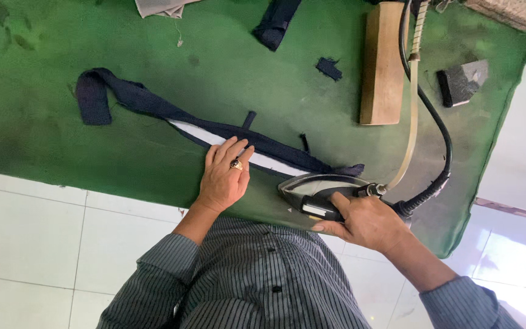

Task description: The person irons a dark blue fabric strap on a green ironing board. They repeatedly fold the strap, press it with a steam iron, and flip it over to iron the other side. The person also handles other fabric pieces and a wooden block on the table.

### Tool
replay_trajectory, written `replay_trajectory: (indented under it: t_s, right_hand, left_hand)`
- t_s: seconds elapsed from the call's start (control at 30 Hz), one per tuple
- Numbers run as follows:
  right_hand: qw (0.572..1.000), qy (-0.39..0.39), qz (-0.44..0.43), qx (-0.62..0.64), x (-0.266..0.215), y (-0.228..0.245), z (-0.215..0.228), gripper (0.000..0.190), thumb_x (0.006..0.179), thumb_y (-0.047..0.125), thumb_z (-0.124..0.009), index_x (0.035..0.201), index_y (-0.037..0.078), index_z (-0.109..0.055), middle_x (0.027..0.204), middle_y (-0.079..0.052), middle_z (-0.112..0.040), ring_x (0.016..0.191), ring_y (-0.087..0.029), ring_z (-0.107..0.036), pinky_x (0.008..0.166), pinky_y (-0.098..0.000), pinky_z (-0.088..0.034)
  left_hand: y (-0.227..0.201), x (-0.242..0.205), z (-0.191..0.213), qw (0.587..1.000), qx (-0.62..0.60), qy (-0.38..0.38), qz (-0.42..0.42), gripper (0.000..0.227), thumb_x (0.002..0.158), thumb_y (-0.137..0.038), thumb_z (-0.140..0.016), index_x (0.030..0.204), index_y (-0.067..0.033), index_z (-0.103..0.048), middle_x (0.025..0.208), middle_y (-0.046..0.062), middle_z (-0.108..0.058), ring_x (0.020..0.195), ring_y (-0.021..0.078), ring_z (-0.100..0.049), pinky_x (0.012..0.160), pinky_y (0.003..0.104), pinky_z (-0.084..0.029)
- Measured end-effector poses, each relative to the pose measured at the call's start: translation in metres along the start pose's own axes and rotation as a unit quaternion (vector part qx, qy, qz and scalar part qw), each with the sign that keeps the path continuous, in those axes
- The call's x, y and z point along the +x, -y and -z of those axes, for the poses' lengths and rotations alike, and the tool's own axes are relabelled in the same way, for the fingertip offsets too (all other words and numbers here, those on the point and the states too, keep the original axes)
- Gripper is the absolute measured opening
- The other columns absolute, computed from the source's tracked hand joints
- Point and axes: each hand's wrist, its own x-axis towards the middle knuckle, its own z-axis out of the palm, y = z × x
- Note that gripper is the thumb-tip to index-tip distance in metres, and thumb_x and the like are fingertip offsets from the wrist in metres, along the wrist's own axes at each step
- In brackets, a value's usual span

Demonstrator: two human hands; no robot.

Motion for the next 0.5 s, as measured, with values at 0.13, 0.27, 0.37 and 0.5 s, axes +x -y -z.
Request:
replay_trajectory:
  t_s: [0.13,0.27,0.37,0.5]
  right_hand:
    - [1.000,0.014,0.007,-0.001,-0.002,0.002,0.004,0.067,0.086,0.084,-0.048,0.103,0.020,-0.055,0.063,-0.014,-0.070,0.069,-0.033,-0.076,0.071,-0.0441,-0.059]
    - [1.000,0.007,0.008,0.010,-0.001,0.007,0.003,0.065,0.088,0.080,-0.048,0.107,0.019,-0.055,0.064,-0.017,-0.070,0.070,-0.035,-0.076,0.072,-0.0462,-0.060]
    - [0.999,-0.009,-0.028,0.037,0.001,0.016,-0.007,0.064,0.088,0.080,-0.050,0.103,0.018,-0.057,0.066,-0.016,-0.070,0.070,-0.033,-0.076,0.071,-0.0434,-0.060]
    - [0.996,-0.016,-0.050,0.077,0.009,0.036,-0.005,0.064,0.089,0.078,-0.051,0.102,0.016,-0.059,0.068,-0.017,-0.071,0.073,-0.035,-0.076,0.072,-0.0454,-0.060]
  left_hand:
    - [-0.001,-0.002,-0.002,1.000,-0.008,-0.004,0.002,0.041,0.096,-0.013,-0.048,0.132,-0.0118,-0.066,0.135,0.010,-0.062,0.131,0.0312,-0.056,0.106,0.047,-0.039]
    - [-0.004,0.001,0.004,1.000,0.003,0.005,0.001,0.039,0.093,-0.012,-0.053,0.130,-0.0109,-0.068,0.134,0.011,-0.063,0.131,0.0315,-0.056,0.105,0.048,-0.039]
    - [0.005,-0.009,-0.007,1.000,-0.029,0.000,0.012,0.039,0.091,-0.008,-0.052,0.126,-0.0127,-0.069,0.135,0.008,-0.062,0.133,0.0304,-0.055,0.108,0.048,-0.038]
    - [0.012,-0.009,-0.004,0.999,-0.046,-0.015,0.013,0.037,0.089,-0.006,-0.053,0.119,-0.0148,-0.072,0.133,0.005,-0.064,0.131,0.0285,-0.057,0.107,0.046,-0.040]
